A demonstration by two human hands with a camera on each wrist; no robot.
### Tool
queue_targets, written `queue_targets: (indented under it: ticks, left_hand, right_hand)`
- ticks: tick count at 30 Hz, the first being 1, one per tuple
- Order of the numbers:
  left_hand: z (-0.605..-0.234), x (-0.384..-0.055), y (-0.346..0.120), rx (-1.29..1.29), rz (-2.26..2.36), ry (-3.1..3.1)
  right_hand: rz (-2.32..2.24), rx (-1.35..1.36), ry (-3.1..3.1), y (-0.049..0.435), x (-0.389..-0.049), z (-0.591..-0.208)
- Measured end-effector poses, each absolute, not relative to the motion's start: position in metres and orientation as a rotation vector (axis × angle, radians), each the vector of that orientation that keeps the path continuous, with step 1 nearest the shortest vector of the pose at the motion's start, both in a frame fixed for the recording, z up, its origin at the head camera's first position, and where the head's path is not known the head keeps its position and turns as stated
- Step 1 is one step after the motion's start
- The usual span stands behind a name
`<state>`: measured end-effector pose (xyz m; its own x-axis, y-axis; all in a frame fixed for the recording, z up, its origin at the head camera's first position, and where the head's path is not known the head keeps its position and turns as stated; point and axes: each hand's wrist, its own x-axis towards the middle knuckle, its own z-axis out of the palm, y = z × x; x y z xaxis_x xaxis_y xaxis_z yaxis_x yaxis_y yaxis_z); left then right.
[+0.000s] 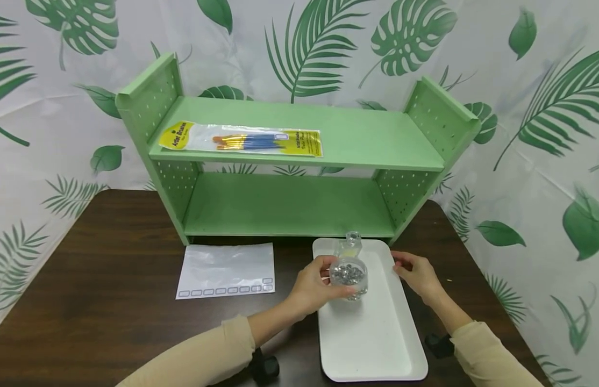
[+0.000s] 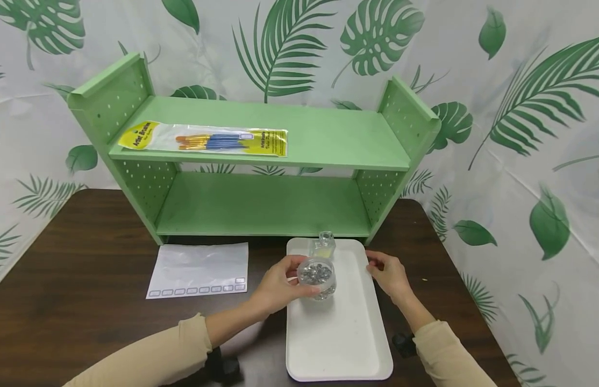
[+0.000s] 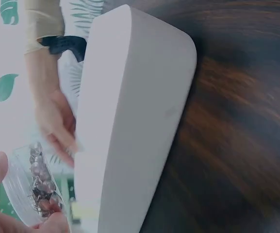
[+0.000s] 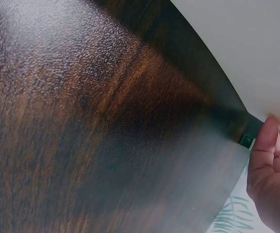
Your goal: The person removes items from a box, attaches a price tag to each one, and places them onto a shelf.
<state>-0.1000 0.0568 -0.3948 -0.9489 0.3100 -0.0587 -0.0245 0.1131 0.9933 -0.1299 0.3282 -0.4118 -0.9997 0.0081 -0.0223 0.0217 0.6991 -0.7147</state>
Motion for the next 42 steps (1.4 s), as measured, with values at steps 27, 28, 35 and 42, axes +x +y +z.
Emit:
queue_targets:
  ticks: [27, 28, 35, 42]
  left_hand:
    - [-0.421, -0.076, -0.102, 0.445, 1.673, 2.228]
    - [-0.423, -0.075, -0.104, 0.456, 1.669, 2.234]
    - [-0.429, -0.072, -0.117, 0.511, 1.660, 2.225]
    - [-0.436, -0.071, -0.122, 0.562, 1.704, 2.171]
  right_hand:
    - [-1.119, 0.002, 2.859, 0.328, -0.132, -0.408]
    - [-1.119, 0.001, 2.857, 0.328, -0.132, -0.408]
    - [-1.093, 0.004, 2.863, 0.328, -0.133, -0.409]
    - [-1.087, 0.006, 2.857, 0.328, -0.133, -0.409]
